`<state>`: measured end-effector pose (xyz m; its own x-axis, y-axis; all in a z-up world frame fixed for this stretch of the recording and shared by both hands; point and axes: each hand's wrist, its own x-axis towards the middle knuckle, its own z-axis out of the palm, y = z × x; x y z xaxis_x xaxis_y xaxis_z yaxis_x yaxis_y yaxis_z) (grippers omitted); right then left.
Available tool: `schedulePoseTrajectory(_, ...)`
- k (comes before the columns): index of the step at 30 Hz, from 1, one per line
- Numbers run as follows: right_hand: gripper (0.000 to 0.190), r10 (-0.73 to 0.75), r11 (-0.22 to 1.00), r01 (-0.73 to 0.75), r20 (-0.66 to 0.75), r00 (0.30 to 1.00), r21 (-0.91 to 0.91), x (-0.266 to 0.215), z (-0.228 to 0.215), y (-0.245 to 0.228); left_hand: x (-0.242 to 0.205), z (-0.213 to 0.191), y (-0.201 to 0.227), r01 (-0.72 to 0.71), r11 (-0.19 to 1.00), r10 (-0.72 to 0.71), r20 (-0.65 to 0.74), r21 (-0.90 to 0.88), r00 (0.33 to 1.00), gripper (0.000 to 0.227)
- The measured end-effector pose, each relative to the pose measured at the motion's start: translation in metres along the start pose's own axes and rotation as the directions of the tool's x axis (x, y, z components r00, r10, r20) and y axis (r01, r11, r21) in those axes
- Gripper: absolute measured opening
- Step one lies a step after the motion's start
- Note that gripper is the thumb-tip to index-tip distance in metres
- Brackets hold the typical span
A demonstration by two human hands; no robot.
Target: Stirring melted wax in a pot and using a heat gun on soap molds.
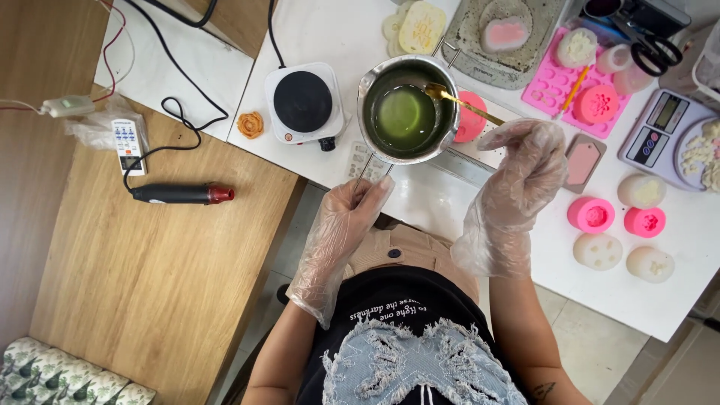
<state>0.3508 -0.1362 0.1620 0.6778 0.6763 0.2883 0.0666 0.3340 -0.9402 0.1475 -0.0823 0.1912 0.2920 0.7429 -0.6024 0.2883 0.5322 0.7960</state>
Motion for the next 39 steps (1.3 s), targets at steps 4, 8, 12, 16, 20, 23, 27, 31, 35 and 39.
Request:
schedulePoseTrajectory(4, 0.033, 0.018, 0.998, -0.015, 0.051, 0.999, -0.055, 0.001, 0.009, 0.006, 0.001, -0.010, -0.015, -0.026, 0.999, 0.025, -0.018, -0.032, 1.000, 0.038)
schedulePoseTrajectory(8, 0.030, 0.041, 0.998, -0.035, 0.108, 0.993, -0.058, 0.001, 0.023, 0.006, -0.004, -0.021, -0.005, 0.045, 0.999, -0.044, -0.047, 0.008, 0.998, 0.042)
schedulePoseTrajectory(12, 0.031, 0.108, 0.991, -0.095, 0.140, 0.984, -0.097, 0.005, 0.041, 0.012, 0.004, -0.032, -0.022, 0.013, 0.998, -0.007, -0.098, 0.057, 0.995, 0.040)
schedulePoseTrajectory(16, 0.033, 0.213, 0.976, -0.200, 0.169, 0.962, -0.090, 0.009, 0.062, 0.023, 0.022, -0.044, -0.052, -0.084, 0.996, 0.089, -0.129, 0.043, 0.988, 0.041)
schedulePoseTrajectory(20, 0.033, 0.250, 0.968, -0.238, 0.270, 0.930, -0.076, 0.014, 0.080, 0.049, 0.035, -0.062, -0.051, -0.068, 0.994, 0.083, -0.182, 0.087, 0.980, 0.046)
schedulePoseTrajectory(23, 0.034, 0.336, 0.940, -0.338, 0.281, 0.899, -0.046, 0.016, 0.093, 0.062, 0.052, -0.073, -0.062, -0.062, 0.995, 0.077, -0.201, 0.077, 0.977, 0.052)
schedulePoseTrajectory(27, 0.037, 0.443, 0.892, -0.450, 0.285, 0.850, -0.044, 0.015, 0.109, 0.071, 0.059, -0.087, -0.061, -0.079, 0.997, 0.073, -0.207, -0.016, 0.976, 0.056)
schedulePoseTrajectory(31, 0.037, 0.518, 0.853, -0.514, 0.262, 0.815, -0.089, 0.013, 0.118, 0.082, 0.077, -0.091, -0.085, -0.131, 0.991, 0.125, -0.249, -0.011, 0.960, 0.055)
schedulePoseTrajectory(35, 0.037, 0.527, 0.847, -0.521, 0.278, 0.803, -0.102, 0.012, 0.118, 0.102, 0.093, -0.091, -0.108, -0.159, 0.987, 0.144, -0.282, -0.031, 0.949, 0.055)
schedulePoseTrajectory(39, 0.037, 0.579, 0.811, -0.573, 0.292, 0.761, -0.116, 0.011, 0.123, 0.109, 0.099, -0.090, -0.119, -0.152, 0.987, 0.127, -0.305, -0.060, 0.944, 0.054)
